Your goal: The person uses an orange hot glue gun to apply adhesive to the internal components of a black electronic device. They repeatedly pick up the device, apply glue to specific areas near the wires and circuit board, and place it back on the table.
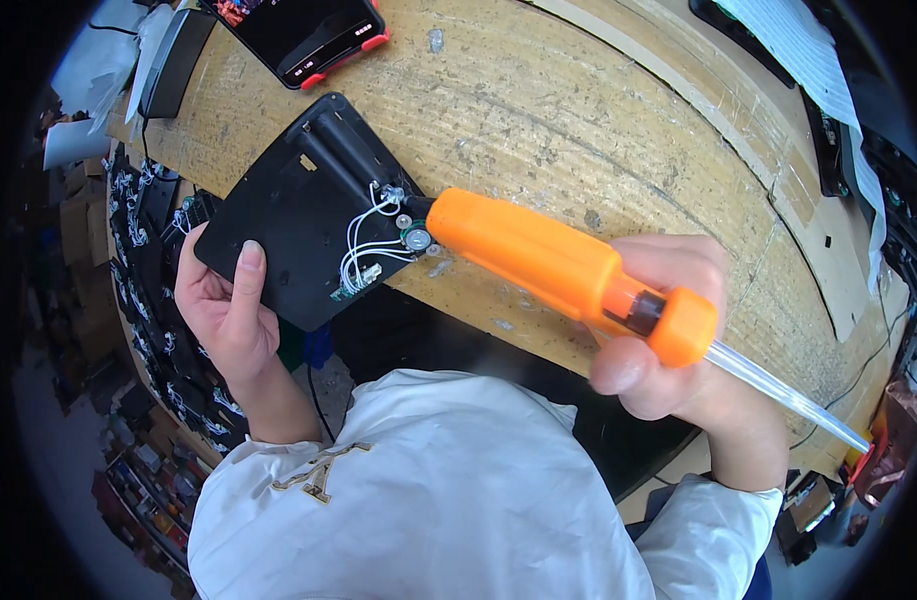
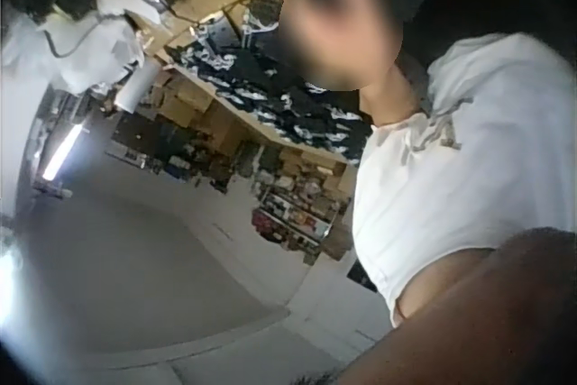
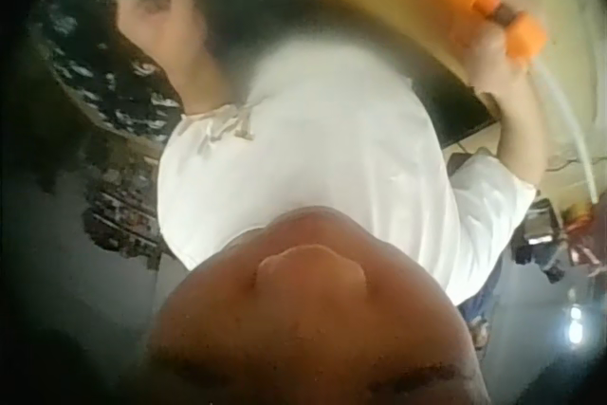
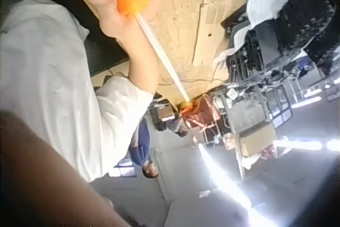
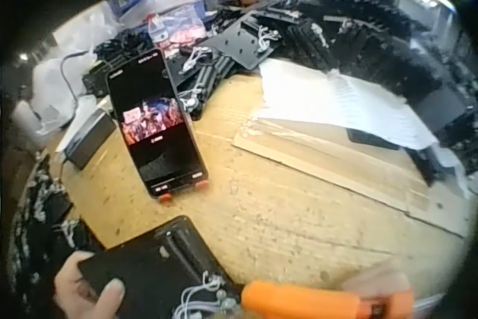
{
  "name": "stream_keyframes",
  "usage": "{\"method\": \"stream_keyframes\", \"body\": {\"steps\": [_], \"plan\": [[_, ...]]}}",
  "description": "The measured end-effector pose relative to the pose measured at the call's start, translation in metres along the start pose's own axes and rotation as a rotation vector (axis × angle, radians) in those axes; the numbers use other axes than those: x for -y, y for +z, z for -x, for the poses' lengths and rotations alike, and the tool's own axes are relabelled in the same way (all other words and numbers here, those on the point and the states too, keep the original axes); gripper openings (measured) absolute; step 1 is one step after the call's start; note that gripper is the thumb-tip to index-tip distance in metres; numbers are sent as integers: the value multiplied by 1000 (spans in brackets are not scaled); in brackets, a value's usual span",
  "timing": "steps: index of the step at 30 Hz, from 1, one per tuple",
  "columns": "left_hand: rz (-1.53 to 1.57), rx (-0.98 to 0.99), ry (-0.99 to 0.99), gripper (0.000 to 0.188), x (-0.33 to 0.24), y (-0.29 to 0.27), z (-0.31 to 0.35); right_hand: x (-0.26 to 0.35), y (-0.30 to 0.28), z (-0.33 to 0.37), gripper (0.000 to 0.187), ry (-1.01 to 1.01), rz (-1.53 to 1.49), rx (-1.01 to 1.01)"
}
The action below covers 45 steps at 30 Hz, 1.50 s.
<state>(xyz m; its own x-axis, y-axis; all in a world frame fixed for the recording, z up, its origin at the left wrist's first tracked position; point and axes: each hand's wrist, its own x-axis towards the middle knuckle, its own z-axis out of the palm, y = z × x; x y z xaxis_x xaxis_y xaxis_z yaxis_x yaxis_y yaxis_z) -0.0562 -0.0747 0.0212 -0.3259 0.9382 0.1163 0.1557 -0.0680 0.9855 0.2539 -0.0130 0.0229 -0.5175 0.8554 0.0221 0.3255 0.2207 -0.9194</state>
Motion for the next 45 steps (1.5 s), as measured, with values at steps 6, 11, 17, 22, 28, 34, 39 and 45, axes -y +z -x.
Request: {"method": "stream_keyframes", "body": {"steps": [6,11,17,22,28,34,39,45], "plan": [[-3,4,19,24,4,-1,0,-12,-5,-1,82,-46,-9,34],[13,-8,11,23,2,1,1,-2,-2,2,89,55,-74,-2],[26,19,23,23,3,-2,4,5,-2,-2,86,91,-58,31],[41,35,22,23,4,-3,2,-2,6,-2,73,-28,-136,-82],[31,30,6,21,6,-2,1,-4,10,-2,69,-55,-145,-126],[16,-3,-21,22,3,0,0,-3,10,-2,69,-36,-132,-123],[12,0,-34,21,0,2,1,-6,10,0,69,-74,-84,-113],[-13,-10,-40,20,-2,2,2,-9,11,-1,72,-144,92,-84]]}}
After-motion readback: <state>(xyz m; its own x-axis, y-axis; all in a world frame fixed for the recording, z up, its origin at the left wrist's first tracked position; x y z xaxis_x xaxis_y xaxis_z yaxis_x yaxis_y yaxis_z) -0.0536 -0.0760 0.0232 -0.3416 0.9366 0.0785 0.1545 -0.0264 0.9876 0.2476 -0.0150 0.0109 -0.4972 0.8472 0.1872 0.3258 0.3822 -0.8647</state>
